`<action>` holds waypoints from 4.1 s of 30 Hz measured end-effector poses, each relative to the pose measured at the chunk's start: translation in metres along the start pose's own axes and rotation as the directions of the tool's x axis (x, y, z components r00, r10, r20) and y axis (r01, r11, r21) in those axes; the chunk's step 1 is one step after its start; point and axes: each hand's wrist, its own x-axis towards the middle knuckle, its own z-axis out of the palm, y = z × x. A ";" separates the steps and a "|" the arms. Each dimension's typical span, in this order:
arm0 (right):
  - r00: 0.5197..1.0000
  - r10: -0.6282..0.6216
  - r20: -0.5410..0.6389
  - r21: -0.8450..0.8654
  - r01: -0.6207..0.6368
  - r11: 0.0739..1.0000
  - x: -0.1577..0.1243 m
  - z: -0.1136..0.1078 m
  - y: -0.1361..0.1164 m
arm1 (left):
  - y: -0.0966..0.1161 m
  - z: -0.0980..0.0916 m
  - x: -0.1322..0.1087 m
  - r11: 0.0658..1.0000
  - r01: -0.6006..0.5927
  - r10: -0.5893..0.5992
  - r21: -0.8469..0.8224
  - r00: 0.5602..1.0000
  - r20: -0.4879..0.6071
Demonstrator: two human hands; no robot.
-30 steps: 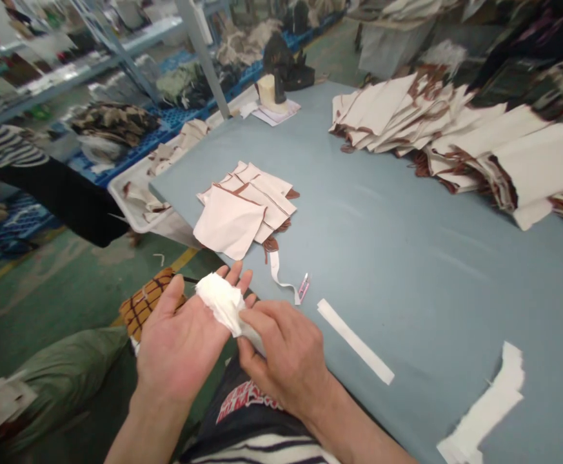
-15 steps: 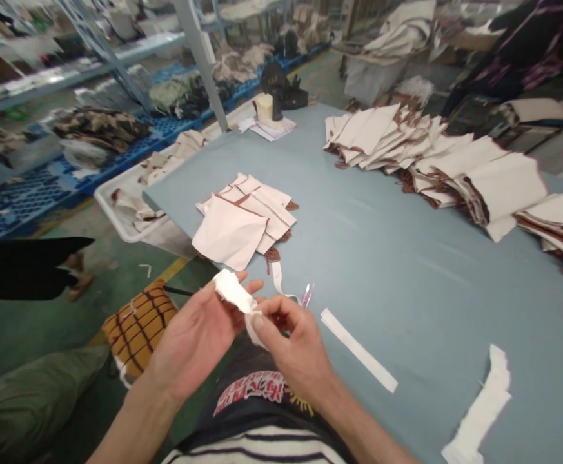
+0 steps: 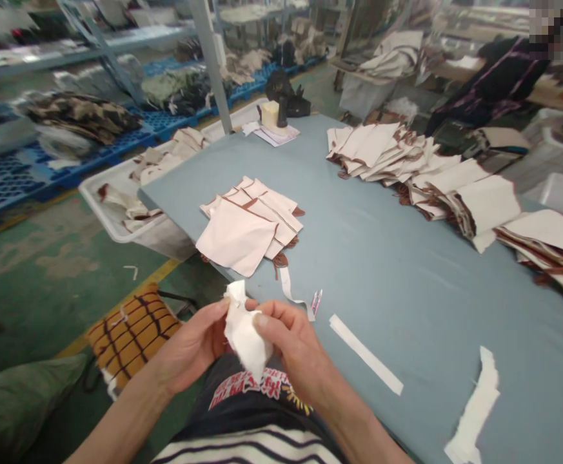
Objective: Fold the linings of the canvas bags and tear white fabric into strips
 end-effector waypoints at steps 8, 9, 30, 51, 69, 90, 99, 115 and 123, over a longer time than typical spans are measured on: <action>0.999 -0.020 -0.048 0.116 0.025 0.993 0.005 0.013 -0.001 | 0.004 -0.048 0.005 0.937 0.056 -0.117 0.344 0.981 0.157; 0.997 -0.024 -0.068 0.121 0.032 0.992 0.005 0.014 0.001 | 0.005 -0.047 0.003 0.898 0.005 -0.073 0.440 0.988 0.138; 0.958 -0.077 -0.277 0.171 0.128 0.977 0.008 0.029 0.015 | 0.010 -0.021 0.017 -0.343 -0.762 0.580 0.550 0.289 0.761; 0.982 -0.184 -0.045 -0.074 0.180 0.981 0.018 0.016 0.010 | 0.010 -0.003 0.014 0.797 -0.506 0.570 0.331 0.811 -0.134; 0.908 -0.416 0.051 -0.554 0.372 0.745 0.042 -0.041 0.011 | 0.059 0.012 0.008 0.925 -0.285 0.147 -0.251 0.878 -0.455; 0.878 0.056 0.476 -0.009 -0.058 0.998 0.016 -0.012 -0.006 | 0.062 -0.006 0.015 0.872 -0.381 0.195 -0.307 0.846 -0.495; 0.909 0.068 0.410 -0.110 -0.025 0.994 -0.006 0.001 -0.012 | 0.059 -0.003 0.012 0.883 -0.363 0.171 -0.298 0.839 -0.516; 0.975 -0.029 0.220 -0.182 0.071 0.981 -0.008 -0.001 0.017 | 0.039 0.003 -0.020 0.824 -0.425 0.367 -0.375 0.904 -0.220; 0.995 0.021 0.093 -0.082 -0.013 0.997 -0.002 0.000 0.028 | -0.034 -0.005 -0.001 0.942 -0.207 0.219 -0.265 0.976 0.014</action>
